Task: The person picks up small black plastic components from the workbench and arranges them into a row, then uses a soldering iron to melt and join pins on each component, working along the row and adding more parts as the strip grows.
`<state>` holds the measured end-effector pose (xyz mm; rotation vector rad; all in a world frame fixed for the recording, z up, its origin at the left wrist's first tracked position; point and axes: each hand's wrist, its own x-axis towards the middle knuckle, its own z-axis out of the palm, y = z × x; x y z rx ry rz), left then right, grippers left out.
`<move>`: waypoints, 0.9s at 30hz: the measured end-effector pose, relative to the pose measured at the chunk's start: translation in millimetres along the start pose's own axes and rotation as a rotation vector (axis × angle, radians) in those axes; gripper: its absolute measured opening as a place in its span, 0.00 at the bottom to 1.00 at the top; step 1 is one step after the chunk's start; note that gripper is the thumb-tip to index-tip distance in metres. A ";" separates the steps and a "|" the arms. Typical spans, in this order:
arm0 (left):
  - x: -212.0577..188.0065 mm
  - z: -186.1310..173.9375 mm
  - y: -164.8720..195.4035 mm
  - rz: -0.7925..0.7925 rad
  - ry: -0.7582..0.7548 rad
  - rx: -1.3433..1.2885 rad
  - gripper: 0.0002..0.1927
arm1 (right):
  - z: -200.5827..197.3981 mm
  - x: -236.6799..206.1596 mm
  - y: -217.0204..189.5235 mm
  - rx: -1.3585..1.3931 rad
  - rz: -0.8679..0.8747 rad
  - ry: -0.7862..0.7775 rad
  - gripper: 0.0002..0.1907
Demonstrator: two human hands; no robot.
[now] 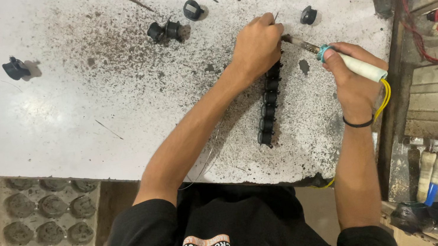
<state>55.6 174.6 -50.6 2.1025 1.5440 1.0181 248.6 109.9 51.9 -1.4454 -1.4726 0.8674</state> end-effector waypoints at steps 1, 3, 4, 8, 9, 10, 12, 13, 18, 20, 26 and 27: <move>-0.2 -0.4 -0.3 0.025 0.045 -0.006 0.04 | -0.5 -0.7 0.1 0.019 -0.010 0.007 0.11; -0.1 -1.0 -1.7 0.076 0.136 -0.018 0.04 | -2.2 -3.4 0.5 0.057 -0.030 0.020 0.11; 0.4 -1.1 -2.6 0.056 0.137 -0.019 0.03 | -3.6 -5.2 0.8 0.053 -0.044 0.023 0.11; 2.6 -0.7 -6.4 -0.015 0.134 -0.032 0.03 | -9.2 -12.9 4.5 0.080 -0.080 0.043 0.11; 2.3 -0.8 -7.0 -0.030 0.135 -0.039 0.03 | -10.0 -14.3 6.0 0.095 -0.086 0.050 0.11; 1.6 -1.0 -7.4 -0.013 0.161 -0.046 0.03 | -10.6 -15.6 7.4 0.086 -0.079 0.055 0.11; -0.8 -2.1 -7.4 0.019 0.216 -0.058 0.06 | -11.1 -17.5 10.5 0.069 -0.067 0.062 0.11; -1.8 -2.9 -7.1 0.023 0.219 -0.059 0.07 | -11.2 -18.3 11.9 0.074 -0.073 0.065 0.11; -4.4 -7.3 -3.9 0.039 0.260 -0.074 0.09 | -14.1 -23.4 17.5 0.103 -0.084 0.087 0.11; -4.9 -7.8 -3.5 0.043 0.274 -0.070 0.09 | -16.4 -26.3 19.6 0.096 -0.093 0.086 0.11; -7.5 -4.7 -12.0 -0.025 0.253 -0.059 0.12 | -28.9 -47.4 28.0 0.023 -0.192 0.145 0.11; -8.2 -3.6 -14.6 -0.018 0.268 -0.066 0.13 | -33.3 -54.3 29.0 -0.017 -0.218 0.154 0.11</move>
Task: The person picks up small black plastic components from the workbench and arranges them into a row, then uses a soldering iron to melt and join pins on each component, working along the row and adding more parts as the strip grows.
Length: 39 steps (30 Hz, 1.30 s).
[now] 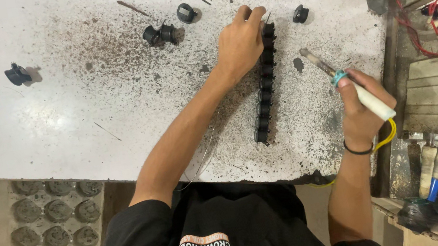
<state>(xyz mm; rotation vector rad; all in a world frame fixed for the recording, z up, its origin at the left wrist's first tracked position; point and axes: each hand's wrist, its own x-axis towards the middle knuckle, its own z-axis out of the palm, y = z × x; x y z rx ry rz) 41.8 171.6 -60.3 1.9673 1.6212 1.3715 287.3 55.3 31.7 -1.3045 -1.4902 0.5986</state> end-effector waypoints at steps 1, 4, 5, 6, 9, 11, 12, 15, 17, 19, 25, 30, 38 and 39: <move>-0.3 0.7 -3.0 -0.024 -0.032 -0.024 0.13 | -5.8 -6.6 -0.4 -0.065 -0.067 -0.009 0.11; -2.2 3.5 -10.0 -0.063 -0.077 -0.070 0.14 | -27.1 -32.7 -3.8 -0.225 -0.157 -0.008 0.11; -3.3 4.1 -11.7 -0.058 -0.049 -0.065 0.13 | -35.0 -42.9 -5.5 -0.253 -0.120 0.004 0.12; -4.6 4.3 -13.1 -0.054 -0.019 -0.058 0.12 | -42.6 -53.3 -6.8 -0.280 -0.084 0.016 0.12; -3.3 3.5 -16.4 -0.070 -0.027 -0.108 0.10 | -61.4 -84.8 -4.1 -0.228 -0.008 0.118 0.11; -1.3 1.2 -17.4 -0.061 -0.008 -0.096 0.10 | -74.1 -105.5 4.2 -0.004 0.129 0.253 0.13; 0.0 0.1 -17.4 -0.052 -0.003 -0.094 0.11 | -81.4 -116.4 10.0 0.109 0.195 0.326 0.15; 2.2 -2.9 -16.9 -0.029 -0.005 -0.098 0.13 | -114.6 -138.7 35.0 0.471 0.359 0.516 0.18; 3.0 -3.9 -16.9 -0.073 -0.055 -0.096 0.12 | -141.1 -151.8 52.0 0.728 0.458 0.635 0.19; 3.4 -3.9 -18.5 0.014 -0.043 -0.076 0.09 | -160.2 -170.2 65.3 0.921 0.500 0.762 0.20; 2.3 -4.6 -20.6 0.028 -0.031 -0.053 0.01 | -174.4 -183.3 96.8 1.070 0.442 0.942 0.21; 2.3 -9.0 -16.0 0.031 -0.007 -0.031 0.02 | -173.5 -173.8 97.0 1.045 0.413 0.994 0.21; -0.3 -4.5 -18.1 0.052 -0.043 -0.007 0.03 | -175.8 -171.7 91.5 1.218 0.461 0.957 0.23; -0.5 -4.8 -18.3 0.050 -0.041 -0.002 0.03 | -176.3 -169.5 91.3 1.316 0.510 0.884 0.24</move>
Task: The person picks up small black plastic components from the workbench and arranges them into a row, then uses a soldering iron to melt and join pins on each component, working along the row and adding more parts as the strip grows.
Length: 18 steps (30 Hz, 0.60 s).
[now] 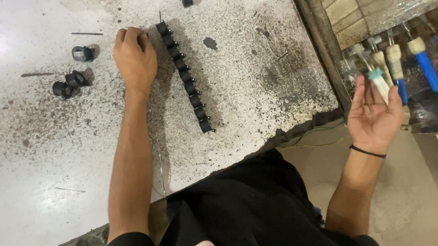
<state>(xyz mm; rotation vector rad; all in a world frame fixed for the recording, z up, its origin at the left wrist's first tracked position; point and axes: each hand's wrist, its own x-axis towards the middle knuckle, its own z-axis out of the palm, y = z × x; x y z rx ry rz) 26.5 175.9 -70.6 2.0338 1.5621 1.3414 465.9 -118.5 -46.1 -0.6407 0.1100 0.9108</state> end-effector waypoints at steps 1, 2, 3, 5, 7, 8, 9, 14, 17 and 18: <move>-0.3 -1.3 0.4 -0.006 -0.016 -0.004 0.03 | 2.2 0.7 1.0 -0.036 0.077 -0.044 0.24; -0.2 -2.6 1.8 -0.013 -0.027 -0.005 0.03 | 5.7 1.0 2.7 -0.071 0.157 -0.095 0.24; -0.3 -5.2 3.5 -0.020 -0.030 -0.004 0.03 | 10.8 1.9 5.8 -0.107 0.239 -0.153 0.24; -1.8 -14.8 7.0 -0.002 -0.108 -0.045 0.04 | 23.3 -2.6 19.0 -0.321 0.158 -0.189 0.20; -10.1 -27.2 11.8 -0.014 -0.151 -0.072 0.04 | 44.4 -6.8 35.4 -0.485 0.091 -0.283 0.17; -15.5 -34.5 13.5 -0.026 -0.154 -0.078 0.03 | 59.1 -8.4 44.8 -0.533 0.062 -0.360 0.16; -22.5 -41.1 15.6 -0.038 -0.162 -0.085 0.03 | 74.8 -12.1 54.6 -0.578 0.032 -0.434 0.15; -53.1 -57.8 20.0 -0.096 -0.203 0.077 0.09 | 170.8 -39.0 143.2 -1.139 -0.203 -0.966 0.13; -56.0 -51.7 15.5 -0.076 -0.237 0.097 0.09 | 231.4 -54.7 228.4 -1.427 -0.388 -1.478 0.17; -56.1 -49.1 12.8 -0.071 -0.232 0.082 0.11 | 248.6 -58.5 263.9 -1.468 -0.501 -1.629 0.21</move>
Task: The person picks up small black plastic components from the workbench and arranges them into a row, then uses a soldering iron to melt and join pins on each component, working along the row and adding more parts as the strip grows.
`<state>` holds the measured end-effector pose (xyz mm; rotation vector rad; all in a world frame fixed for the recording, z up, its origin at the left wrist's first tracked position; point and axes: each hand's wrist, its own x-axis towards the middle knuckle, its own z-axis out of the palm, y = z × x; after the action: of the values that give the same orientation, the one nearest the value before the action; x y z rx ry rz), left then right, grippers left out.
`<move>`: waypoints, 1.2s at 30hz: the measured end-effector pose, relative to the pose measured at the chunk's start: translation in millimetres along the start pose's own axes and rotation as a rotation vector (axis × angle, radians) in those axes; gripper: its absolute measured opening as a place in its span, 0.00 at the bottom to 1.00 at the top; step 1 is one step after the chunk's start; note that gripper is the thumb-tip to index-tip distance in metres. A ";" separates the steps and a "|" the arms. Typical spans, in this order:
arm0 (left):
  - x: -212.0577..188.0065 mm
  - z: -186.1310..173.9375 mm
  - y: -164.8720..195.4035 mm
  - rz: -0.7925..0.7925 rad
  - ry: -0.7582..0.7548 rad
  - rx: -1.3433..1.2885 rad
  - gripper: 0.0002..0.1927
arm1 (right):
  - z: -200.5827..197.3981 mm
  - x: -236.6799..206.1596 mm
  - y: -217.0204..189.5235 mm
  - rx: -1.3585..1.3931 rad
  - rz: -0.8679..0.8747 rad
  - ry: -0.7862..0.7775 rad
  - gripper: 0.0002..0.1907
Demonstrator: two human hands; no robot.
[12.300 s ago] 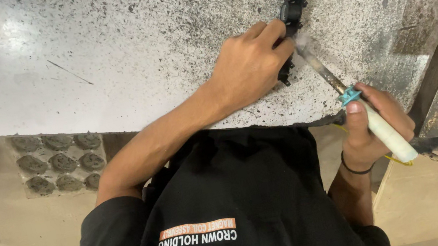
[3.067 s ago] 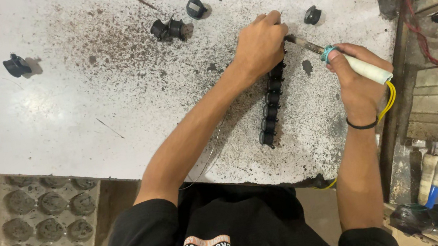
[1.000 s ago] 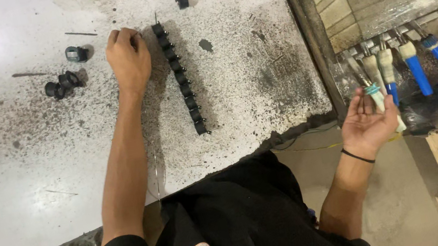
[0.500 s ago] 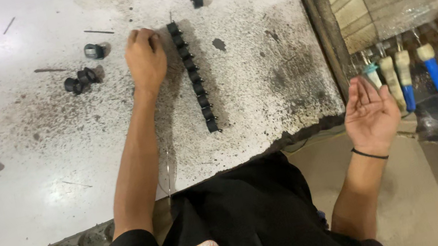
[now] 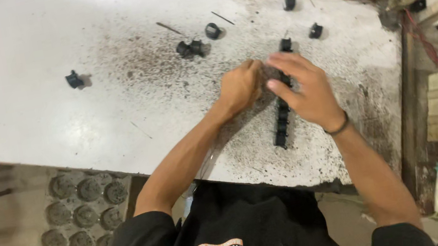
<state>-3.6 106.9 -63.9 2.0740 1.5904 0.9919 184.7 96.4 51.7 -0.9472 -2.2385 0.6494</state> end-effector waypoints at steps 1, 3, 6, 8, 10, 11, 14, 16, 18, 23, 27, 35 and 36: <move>1.9 2.6 -2.9 -0.006 0.006 -0.043 0.16 | 20.8 32.7 1.2 -0.118 -0.113 -0.071 0.25; 5.5 7.4 -8.6 -0.012 0.014 -0.130 0.24 | 62.2 90.5 6.6 -0.121 0.147 -0.341 0.45; 9.3 12.1 -14.2 0.184 0.196 0.104 0.24 | 113.2 141.9 12.6 -0.386 -0.009 -0.499 0.61; 10.4 11.2 -14.3 0.148 0.145 0.117 0.25 | 136.7 157.9 11.6 -0.333 -0.043 -0.532 0.63; 10.0 10.7 -13.9 0.138 0.111 0.125 0.24 | 155.9 169.2 2.8 -0.333 -0.119 -0.557 0.62; 8.7 11.2 -13.3 0.152 0.088 0.129 0.23 | 167.3 170.6 -3.0 -0.351 -0.170 -0.558 0.60; 2.2 6.7 -10.6 0.050 -0.094 -0.055 0.23 | 195.4 172.2 -20.6 -0.326 -0.375 -0.547 0.55; -1.8 3.9 -10.0 0.009 -0.143 -0.198 0.22 | 214.5 177.7 -38.9 -0.309 -0.519 -0.543 0.52; -3.0 5.3 -7.8 0.048 -0.102 -0.261 0.22 | 236.5 184.4 -62.2 -0.320 -0.632 -0.540 0.50; -1.0 20.3 -10.1 0.056 -0.055 -0.202 0.20 | 285.4 201.7 -122.4 -0.282 -0.792 -0.465 0.39; -4.2 31.6 -16.7 0.054 -0.035 -0.162 0.19 | 292.3 215.2 -136.5 -0.159 -0.794 -0.469 0.21; 2.6 32.0 -19.4 0.056 0.055 0.046 0.16 | 217.1 238.7 -60.3 -0.393 -0.602 -0.470 0.13; 5.0 29.9 -18.2 0.055 0.073 0.083 0.15 | 203.0 236.1 -48.4 -0.456 -0.503 -0.520 0.13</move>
<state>5.4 121.4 -94.8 2.1704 1.6442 1.0487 -109.6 205.5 23.9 -0.3838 -3.0181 0.1579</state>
